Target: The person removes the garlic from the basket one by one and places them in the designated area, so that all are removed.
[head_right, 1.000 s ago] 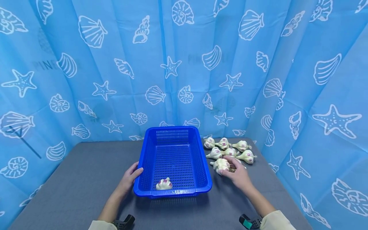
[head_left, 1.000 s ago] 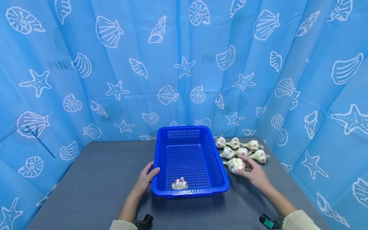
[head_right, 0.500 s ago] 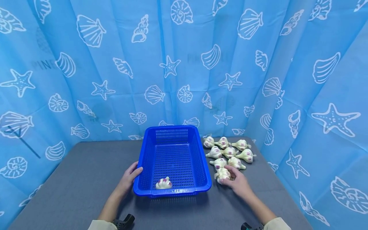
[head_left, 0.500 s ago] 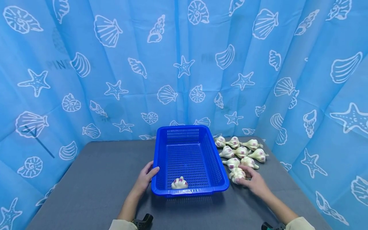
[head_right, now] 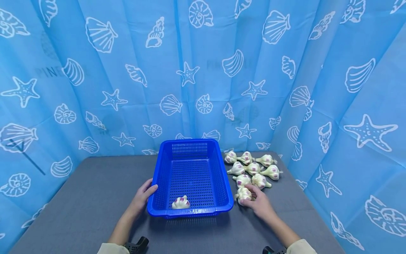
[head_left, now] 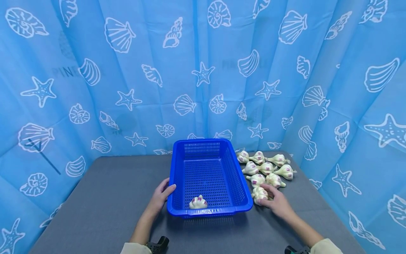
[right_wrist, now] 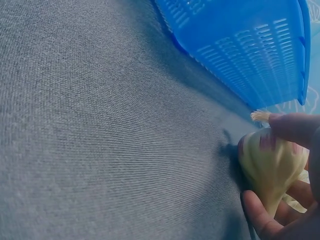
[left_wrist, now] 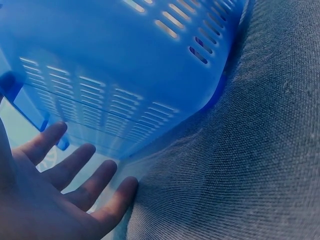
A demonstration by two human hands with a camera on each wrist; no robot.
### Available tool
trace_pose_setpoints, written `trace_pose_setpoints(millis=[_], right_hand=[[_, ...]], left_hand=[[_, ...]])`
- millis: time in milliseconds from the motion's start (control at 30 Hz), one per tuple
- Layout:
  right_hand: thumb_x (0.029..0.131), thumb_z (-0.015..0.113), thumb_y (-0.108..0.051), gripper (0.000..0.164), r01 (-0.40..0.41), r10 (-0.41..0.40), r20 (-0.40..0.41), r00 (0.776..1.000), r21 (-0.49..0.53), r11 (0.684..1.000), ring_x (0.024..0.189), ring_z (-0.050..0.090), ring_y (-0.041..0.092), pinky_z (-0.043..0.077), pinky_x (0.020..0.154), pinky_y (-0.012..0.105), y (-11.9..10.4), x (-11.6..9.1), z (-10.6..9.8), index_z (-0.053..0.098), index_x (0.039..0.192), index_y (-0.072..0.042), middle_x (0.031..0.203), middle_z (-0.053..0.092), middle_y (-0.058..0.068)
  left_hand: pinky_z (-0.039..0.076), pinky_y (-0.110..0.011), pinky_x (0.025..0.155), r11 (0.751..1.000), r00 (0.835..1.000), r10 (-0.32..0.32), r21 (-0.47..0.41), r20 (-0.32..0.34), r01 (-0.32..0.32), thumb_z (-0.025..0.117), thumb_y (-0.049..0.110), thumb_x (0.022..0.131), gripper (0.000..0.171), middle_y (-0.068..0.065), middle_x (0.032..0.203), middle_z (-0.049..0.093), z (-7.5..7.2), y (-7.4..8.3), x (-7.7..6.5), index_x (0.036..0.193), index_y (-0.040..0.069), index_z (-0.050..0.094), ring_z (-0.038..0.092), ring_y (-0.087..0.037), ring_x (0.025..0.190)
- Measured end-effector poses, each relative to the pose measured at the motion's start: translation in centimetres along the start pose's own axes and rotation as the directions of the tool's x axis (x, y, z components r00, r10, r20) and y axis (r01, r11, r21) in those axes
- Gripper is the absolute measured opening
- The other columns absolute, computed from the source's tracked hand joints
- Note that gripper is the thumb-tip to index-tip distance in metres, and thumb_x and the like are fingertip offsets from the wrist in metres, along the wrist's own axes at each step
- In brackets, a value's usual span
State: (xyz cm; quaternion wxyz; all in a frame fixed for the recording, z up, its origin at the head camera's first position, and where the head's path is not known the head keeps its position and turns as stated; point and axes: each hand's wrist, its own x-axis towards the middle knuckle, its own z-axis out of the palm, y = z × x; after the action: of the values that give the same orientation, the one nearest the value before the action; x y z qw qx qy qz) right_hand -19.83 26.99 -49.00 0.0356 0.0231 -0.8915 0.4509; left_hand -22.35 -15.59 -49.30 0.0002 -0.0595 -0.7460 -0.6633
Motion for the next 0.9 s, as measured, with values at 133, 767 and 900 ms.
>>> trace_pose_setpoints(millis=[133,767,900], right_hand=[[0.084,0.077,-0.014,0.061,-0.017,0.016,0.003,1.000,0.009,1.000,0.115,0.054,0.044,0.050,0.088,0.050,-0.13,-0.12,-0.06,0.049,0.135,0.004,0.133,0.051,0.029],[0.081,0.079,-0.012,0.057,0.085,-0.086,-0.037,0.996,-0.032,0.996,0.108,0.059,0.041,0.048,0.090,0.051,-0.04,-0.46,-0.54,0.054,0.130,0.004,0.120,0.060,0.025],[0.080,0.080,-0.011,0.056,0.107,-0.110,-0.062,0.992,-0.054,0.993,0.105,0.060,0.039,0.049,0.088,0.050,0.07,-0.37,-0.26,0.056,0.128,0.004,0.118,0.062,0.023]], left_hand=[[0.042,-0.060,0.095,1.000,1.000,0.009,-0.007,0.002,-0.009,0.056,0.037,0.097,0.056,-0.022,0.137,0.050,-0.06,-0.18,0.03,0.142,0.006,0.045,0.050,-0.040,0.123],[0.043,-0.059,0.096,1.000,1.000,0.018,-0.014,-0.001,-0.018,0.056,0.035,0.098,0.054,-0.021,0.137,0.051,-0.14,-0.42,0.05,0.142,0.006,0.045,0.050,-0.039,0.121],[0.045,-0.056,0.094,0.999,1.000,0.026,-0.037,0.004,-0.025,0.056,0.032,0.098,0.052,-0.022,0.135,0.052,-0.13,-0.25,0.05,0.141,0.004,0.046,0.052,-0.038,0.119]])
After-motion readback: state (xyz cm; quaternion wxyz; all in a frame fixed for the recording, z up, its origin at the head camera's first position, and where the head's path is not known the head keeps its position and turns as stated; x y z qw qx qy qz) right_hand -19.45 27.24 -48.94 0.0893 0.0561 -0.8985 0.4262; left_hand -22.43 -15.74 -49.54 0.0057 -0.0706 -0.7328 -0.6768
